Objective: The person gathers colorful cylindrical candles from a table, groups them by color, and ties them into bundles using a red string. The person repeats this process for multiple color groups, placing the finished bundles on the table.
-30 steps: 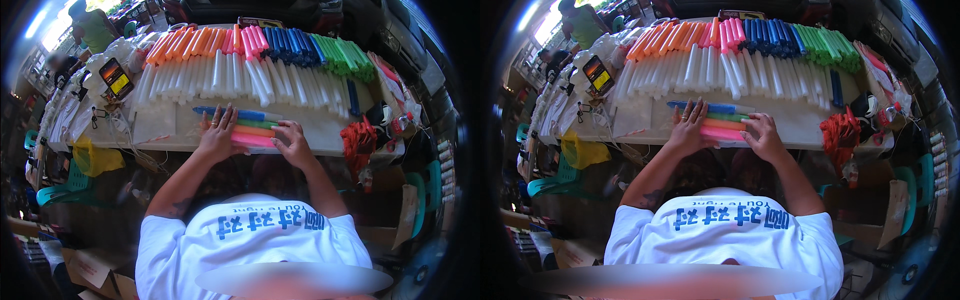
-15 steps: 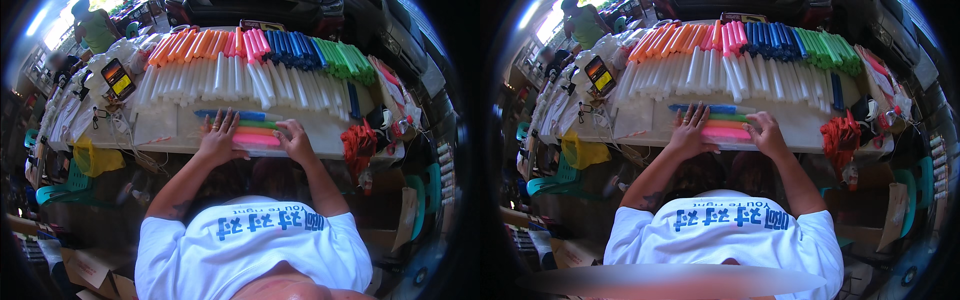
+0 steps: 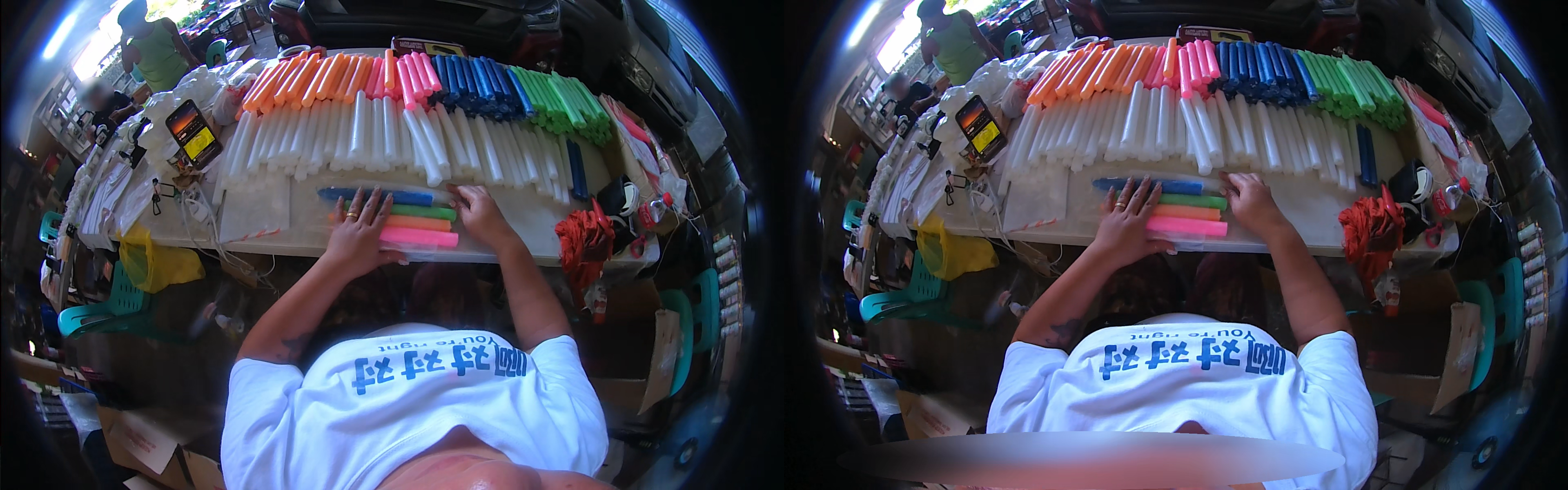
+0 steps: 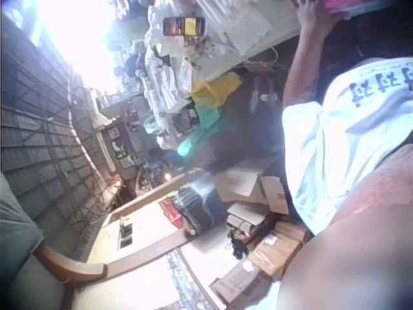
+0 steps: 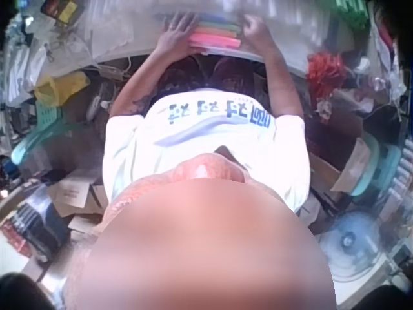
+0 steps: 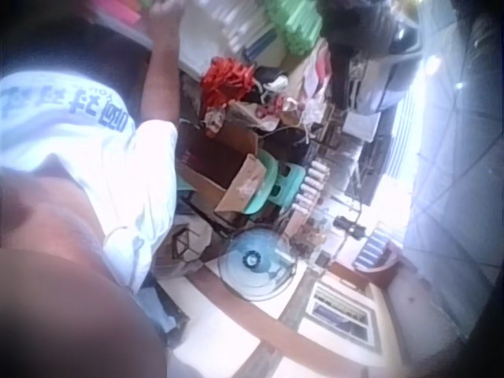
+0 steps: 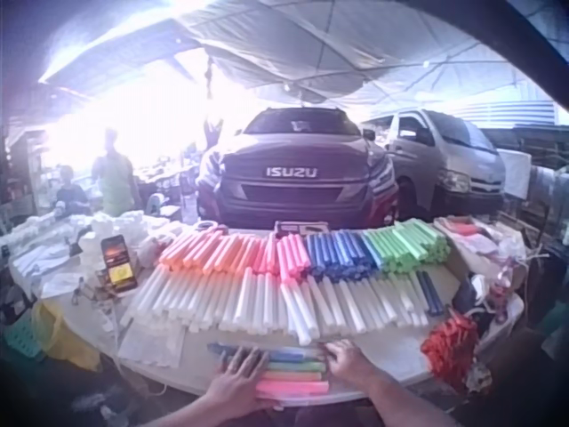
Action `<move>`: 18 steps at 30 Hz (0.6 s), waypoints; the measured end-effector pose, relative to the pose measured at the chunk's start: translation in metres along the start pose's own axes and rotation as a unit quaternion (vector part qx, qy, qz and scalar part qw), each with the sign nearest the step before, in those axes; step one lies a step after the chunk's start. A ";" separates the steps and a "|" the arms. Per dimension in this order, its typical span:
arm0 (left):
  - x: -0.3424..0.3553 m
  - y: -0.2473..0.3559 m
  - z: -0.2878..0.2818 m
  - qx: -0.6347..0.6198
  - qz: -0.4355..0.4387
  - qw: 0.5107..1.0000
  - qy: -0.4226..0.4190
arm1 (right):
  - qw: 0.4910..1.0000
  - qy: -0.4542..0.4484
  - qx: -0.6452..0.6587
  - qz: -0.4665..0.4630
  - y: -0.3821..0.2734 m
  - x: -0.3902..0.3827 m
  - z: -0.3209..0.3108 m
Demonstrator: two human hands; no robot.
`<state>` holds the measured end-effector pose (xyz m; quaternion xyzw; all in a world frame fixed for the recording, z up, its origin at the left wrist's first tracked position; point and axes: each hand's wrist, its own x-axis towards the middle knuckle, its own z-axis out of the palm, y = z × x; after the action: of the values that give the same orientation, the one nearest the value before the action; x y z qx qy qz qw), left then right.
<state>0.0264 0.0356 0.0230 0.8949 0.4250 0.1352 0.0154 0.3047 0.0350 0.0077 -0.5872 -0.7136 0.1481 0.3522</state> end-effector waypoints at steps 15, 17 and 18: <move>-0.004 -0.007 0.008 -0.037 0.039 0.997 0.064 | 0.850 0.119 0.478 0.186 -0.005 -0.043 -0.021; -0.003 -0.008 0.008 -0.043 0.034 0.996 0.063 | 0.864 0.111 0.463 0.163 -0.002 -0.047 -0.023; -0.002 -0.008 0.007 -0.045 0.022 0.998 0.045 | 0.876 0.099 0.447 0.152 -0.001 -0.048 -0.023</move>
<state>0.0208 0.0394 0.0141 0.8956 0.3986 0.1950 0.0332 0.3224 -0.0149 0.0095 -0.4796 -0.4349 0.4444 0.6192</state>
